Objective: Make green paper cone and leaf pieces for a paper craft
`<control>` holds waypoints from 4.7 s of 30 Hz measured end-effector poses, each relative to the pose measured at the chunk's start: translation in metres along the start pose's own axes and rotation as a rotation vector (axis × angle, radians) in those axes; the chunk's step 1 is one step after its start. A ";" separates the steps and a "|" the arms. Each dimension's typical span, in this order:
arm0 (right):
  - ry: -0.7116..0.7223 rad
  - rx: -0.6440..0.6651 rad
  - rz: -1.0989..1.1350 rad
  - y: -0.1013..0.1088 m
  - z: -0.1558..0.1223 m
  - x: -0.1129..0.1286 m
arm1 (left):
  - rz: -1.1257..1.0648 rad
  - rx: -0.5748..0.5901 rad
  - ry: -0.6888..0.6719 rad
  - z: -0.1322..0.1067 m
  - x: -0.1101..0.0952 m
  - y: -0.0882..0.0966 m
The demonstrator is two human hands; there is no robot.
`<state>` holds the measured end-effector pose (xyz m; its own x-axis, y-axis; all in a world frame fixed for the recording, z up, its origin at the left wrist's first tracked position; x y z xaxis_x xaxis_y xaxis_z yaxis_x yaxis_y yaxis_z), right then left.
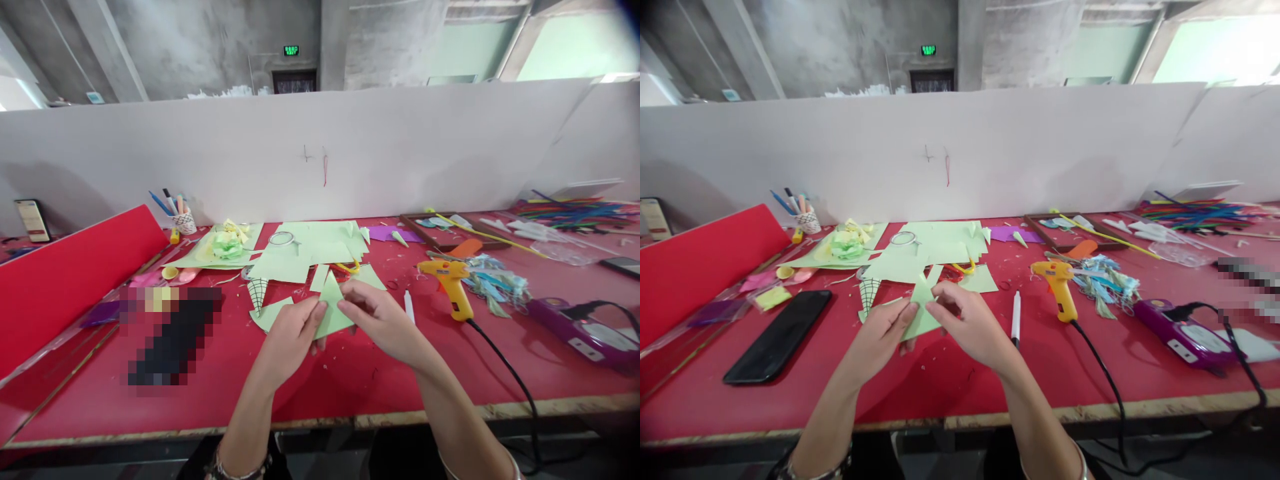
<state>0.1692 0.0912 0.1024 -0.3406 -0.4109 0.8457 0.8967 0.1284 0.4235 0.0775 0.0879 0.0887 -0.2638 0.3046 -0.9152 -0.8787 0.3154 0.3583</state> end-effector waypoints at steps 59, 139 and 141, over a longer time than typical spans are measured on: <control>0.040 -0.305 0.072 0.014 -0.002 -0.002 | -0.213 -0.101 0.078 0.007 0.011 0.006; 0.028 -0.212 0.328 0.024 0.003 -0.017 | 0.753 -0.428 0.122 0.024 0.051 0.103; 0.039 -0.247 0.343 0.024 0.004 -0.016 | 0.639 -0.398 -0.073 0.020 0.028 0.082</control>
<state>0.1951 0.1047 0.1002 -0.0041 -0.4165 0.9091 0.9986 0.0456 0.0254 0.0063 0.1407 0.0959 -0.7551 0.3823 -0.5327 -0.6449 -0.2861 0.7087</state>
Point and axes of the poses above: each hand's wrist, its own z-axis towards the middle knuckle, its own y-axis out of the back of the hand, x = y × z, the point moved 10 cm from there along z, towards the middle knuckle, and after that the axes turned 5 degrees about -z, right-handed, at the moved point
